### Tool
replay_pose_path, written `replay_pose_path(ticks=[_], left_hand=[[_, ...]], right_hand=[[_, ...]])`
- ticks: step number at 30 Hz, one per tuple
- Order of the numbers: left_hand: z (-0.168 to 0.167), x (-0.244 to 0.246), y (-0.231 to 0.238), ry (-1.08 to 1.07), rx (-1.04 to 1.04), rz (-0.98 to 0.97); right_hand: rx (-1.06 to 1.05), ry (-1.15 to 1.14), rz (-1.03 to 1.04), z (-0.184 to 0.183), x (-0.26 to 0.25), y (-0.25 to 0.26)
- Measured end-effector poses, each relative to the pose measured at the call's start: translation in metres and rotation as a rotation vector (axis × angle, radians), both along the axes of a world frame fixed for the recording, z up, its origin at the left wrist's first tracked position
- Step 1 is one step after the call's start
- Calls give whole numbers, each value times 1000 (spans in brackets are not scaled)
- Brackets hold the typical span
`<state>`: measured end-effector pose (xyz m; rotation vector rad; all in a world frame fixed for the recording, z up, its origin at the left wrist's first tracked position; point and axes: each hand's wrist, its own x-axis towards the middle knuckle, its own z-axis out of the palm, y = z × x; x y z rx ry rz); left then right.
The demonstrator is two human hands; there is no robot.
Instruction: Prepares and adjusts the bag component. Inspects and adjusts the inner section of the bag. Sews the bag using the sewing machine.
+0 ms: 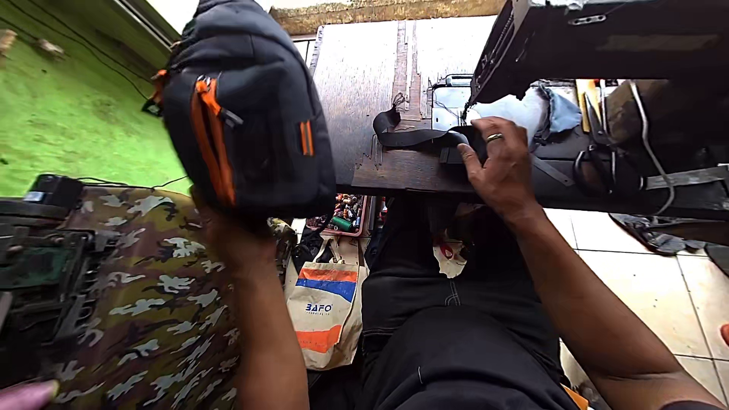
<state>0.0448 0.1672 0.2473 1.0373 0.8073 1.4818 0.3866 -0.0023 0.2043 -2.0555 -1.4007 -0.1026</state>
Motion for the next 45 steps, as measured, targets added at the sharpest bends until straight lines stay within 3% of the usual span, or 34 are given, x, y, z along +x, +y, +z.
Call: replay_pose_path(ticks=[3, 7, 12, 20, 30, 35, 37, 41, 45], left_hand=[[-9, 53, 24, 193, -21, -21], [-24, 86, 38, 378, -238, -138], [-30, 75, 40, 389, -339, -314], [-32, 49, 29, 719, -334, -393], [-24, 63, 13, 410, -388, -284], [-18, 72, 3, 399, -366, -307], [-19, 73, 1, 410, -357, -307], [-24, 76, 0, 357, -352, -308], [-29, 73, -4, 324, -333, -357]], right_hand=[[-74, 15, -75, -24, 25, -3], [-41, -30, -96, -31, 16, -15], [-66, 13, -100, -43, 14, -16], [-58, 112, -113, -50, 21, -11], [-38, 71, -48, -55, 27, -13], [75, -36, -78, -32, -11, -14], [78, 131, 36, -21, -47, -11], [-93, 759, 229, -30, -98, 15], [23, 706, 174, -38, -117, 38]])
